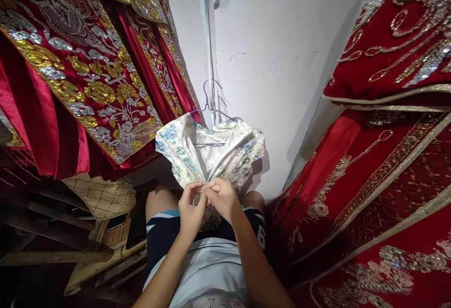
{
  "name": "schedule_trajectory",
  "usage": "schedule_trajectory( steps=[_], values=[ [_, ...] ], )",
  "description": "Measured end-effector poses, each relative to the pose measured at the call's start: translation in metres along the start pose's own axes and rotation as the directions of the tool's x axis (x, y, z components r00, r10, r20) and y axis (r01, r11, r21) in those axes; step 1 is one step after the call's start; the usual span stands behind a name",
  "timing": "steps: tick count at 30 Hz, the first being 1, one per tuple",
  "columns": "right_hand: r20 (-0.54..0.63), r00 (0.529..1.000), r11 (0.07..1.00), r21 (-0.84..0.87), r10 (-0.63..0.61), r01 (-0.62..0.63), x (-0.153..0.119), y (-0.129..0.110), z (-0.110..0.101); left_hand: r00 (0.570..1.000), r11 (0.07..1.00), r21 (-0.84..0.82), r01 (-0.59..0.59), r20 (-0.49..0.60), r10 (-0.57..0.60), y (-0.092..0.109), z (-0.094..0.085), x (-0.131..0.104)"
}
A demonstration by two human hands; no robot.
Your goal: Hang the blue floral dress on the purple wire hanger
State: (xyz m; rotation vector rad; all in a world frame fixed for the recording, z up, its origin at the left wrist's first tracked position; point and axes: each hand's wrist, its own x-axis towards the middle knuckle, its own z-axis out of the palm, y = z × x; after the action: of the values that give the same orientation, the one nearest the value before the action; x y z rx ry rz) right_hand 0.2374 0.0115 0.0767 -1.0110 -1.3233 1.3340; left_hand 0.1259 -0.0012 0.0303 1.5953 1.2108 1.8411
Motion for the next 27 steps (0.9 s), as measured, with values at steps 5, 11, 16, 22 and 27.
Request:
schedule_trajectory(
  steps=[5, 11, 16, 22, 27],
  values=[
    [-0.054, 0.997, 0.997, 0.06, -0.055, 0.058, 0.012, -0.013, -0.005, 0.997, 0.997, -0.067, 0.031, 0.077, -0.026, -0.004, 0.002, 0.015],
    [-0.205, 0.939, 0.948, 0.102, -0.278, 0.303, 0.061, -0.064, -0.011, 0.986, 0.997, 0.069, -0.018, 0.167, 0.007, -0.018, 0.005, 0.017],
    [-0.312, 0.868, 0.889, 0.123, -0.386, 0.44, 0.105, -0.114, -0.006, 0.979, 0.999, 0.04, -0.01, 0.204, 0.001, -0.052, 0.004, 0.022],
    [-0.208, 0.903, 0.914, 0.079, -0.376, 0.399, 0.109, -0.115, -0.003, 0.967, 1.0, -0.001, -0.006, 0.254, 0.006, -0.056, 0.0, 0.05],
    [-0.22, 0.895, 0.912, 0.051, -0.388, 0.408, 0.101, -0.107, -0.005, 0.944, 0.948, 0.014, -0.318, 0.095, 0.315, 0.017, -0.003, 0.125]
  ],
)
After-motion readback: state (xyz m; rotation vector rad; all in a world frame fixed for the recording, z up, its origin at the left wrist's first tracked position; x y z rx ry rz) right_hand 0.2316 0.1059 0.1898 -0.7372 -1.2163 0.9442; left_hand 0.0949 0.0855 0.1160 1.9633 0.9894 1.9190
